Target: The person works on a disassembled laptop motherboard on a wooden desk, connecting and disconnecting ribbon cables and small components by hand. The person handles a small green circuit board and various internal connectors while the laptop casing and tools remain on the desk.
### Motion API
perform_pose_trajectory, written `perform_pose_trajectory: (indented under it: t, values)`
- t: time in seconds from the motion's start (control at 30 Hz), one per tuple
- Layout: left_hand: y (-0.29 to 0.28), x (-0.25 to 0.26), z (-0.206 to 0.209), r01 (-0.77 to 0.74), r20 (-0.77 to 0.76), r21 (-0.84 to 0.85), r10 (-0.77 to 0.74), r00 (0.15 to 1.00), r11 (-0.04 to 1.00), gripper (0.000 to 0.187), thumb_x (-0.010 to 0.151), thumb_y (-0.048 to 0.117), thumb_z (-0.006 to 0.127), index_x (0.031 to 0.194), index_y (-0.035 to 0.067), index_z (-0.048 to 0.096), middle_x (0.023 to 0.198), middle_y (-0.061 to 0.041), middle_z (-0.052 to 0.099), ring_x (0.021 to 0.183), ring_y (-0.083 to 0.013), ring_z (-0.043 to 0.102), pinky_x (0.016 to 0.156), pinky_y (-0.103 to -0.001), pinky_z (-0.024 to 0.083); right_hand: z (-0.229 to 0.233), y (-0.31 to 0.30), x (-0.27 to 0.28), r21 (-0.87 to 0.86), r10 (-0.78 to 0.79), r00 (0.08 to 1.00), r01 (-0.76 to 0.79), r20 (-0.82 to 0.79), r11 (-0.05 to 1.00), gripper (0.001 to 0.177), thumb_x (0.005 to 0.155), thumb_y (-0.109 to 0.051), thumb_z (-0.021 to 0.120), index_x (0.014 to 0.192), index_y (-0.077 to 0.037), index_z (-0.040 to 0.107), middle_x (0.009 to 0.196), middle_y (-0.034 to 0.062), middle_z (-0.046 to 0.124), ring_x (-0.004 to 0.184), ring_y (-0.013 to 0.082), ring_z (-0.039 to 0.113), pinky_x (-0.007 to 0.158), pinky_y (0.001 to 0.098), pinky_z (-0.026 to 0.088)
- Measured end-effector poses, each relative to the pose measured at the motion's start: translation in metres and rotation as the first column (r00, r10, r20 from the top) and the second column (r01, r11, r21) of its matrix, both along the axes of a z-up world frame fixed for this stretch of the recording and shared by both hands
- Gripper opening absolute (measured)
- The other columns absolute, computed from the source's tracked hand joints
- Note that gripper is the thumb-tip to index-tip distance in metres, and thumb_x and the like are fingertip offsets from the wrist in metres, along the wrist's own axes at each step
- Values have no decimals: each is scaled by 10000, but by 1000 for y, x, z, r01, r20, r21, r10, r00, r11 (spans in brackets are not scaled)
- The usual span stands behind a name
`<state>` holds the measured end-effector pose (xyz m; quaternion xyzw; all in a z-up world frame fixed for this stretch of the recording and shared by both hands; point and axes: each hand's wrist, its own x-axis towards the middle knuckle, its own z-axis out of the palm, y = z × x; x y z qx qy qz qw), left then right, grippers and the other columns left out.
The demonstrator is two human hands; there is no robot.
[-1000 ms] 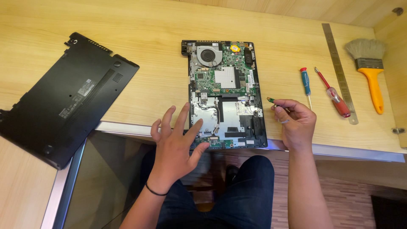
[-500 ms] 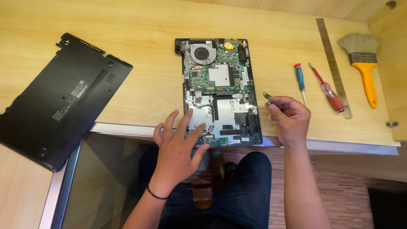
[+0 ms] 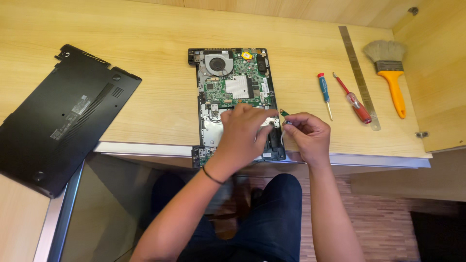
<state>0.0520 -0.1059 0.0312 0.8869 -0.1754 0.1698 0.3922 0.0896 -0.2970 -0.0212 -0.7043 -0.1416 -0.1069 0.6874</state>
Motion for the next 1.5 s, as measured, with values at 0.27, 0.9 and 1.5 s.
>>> perform_pose_trajectory:
  t: [0.27, 0.9, 1.5]
  values:
    - [5, 49, 47, 348, -323, 138, -290, 901, 927, 254, 812, 172, 692, 1060, 117, 702, 913, -89, 714, 919, -278, 582, 822, -392, 291, 0, -5, 1, 36, 102, 995, -102, 11, 994, 257, 700, 86, 773, 943, 57, 695, 750, 96, 623, 719, 100, 597, 672, 250, 524]
    - [64, 9, 22, 74, -73, 225, -59, 996, 971, 117, 814, 161, 727, 927, 132, 728, 768, -28, 697, 870, -212, 546, 831, -408, 284, 12, 3, -4, -114, 203, 973, -215, -106, 970, 217, 772, 35, 735, 984, -3, 712, 760, 111, 728, 729, 106, 646, 691, 254, 539]
    - [59, 1, 2, -62, 36, 321, 53, 998, 945, 127, 777, 145, 739, 903, 127, 736, 822, -29, 590, 898, -226, 482, 802, -423, 297, 24, 4, 0, -249, 271, 962, -258, 21, 934, 144, 755, 22, 734, 874, -56, 753, 643, 59, 620, 554, 79, 436, 487, 208, 334]
